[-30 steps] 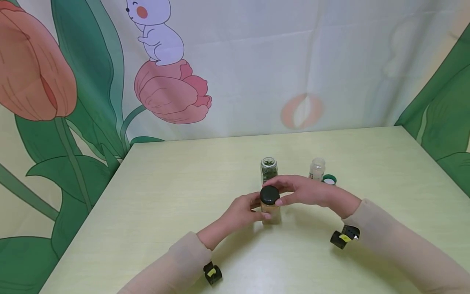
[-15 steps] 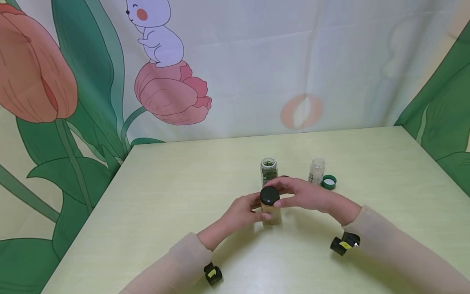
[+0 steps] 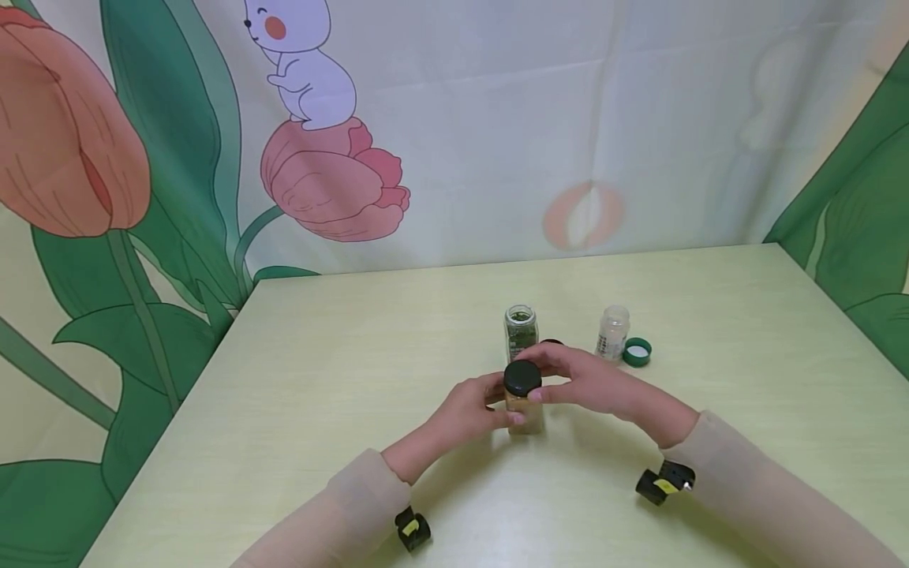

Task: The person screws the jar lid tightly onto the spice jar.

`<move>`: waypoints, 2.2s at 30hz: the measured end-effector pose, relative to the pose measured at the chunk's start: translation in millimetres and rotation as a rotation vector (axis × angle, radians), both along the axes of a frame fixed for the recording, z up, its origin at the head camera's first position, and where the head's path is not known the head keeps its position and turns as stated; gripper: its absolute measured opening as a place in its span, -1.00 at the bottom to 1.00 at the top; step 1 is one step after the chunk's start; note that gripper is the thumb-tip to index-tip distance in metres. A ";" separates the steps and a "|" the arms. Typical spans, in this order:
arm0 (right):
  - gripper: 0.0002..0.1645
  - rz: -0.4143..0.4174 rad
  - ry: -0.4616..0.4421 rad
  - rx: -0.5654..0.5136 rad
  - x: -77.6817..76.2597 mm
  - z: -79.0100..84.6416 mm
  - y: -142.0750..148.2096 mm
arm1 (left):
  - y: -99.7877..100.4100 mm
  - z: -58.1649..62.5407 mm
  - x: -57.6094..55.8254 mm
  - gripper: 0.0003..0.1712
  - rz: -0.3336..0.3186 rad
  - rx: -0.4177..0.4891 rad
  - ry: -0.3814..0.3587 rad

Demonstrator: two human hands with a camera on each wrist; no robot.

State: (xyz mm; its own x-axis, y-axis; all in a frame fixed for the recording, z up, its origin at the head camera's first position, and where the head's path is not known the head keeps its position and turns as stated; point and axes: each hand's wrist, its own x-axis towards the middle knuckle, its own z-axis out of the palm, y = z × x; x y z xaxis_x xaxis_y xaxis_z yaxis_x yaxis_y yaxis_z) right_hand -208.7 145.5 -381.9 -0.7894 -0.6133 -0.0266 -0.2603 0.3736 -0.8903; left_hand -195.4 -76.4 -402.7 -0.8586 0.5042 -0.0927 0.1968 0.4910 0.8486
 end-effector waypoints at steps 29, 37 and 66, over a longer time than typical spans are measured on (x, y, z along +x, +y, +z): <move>-0.24 0.240 -0.137 0.089 -23.8 16.8 12.3 | 1.0 -1.6 -0.7 -0.39 0.001 -0.013 -0.007; -0.36 0.196 -0.114 0.101 -21.1 17.9 8.8 | 0.5 -1.4 0.2 -0.38 -0.004 -0.018 -0.007; -0.42 0.080 -0.005 0.051 -7.4 9.0 5.5 | 3.9 -0.5 -1.3 -0.38 0.025 -0.029 0.001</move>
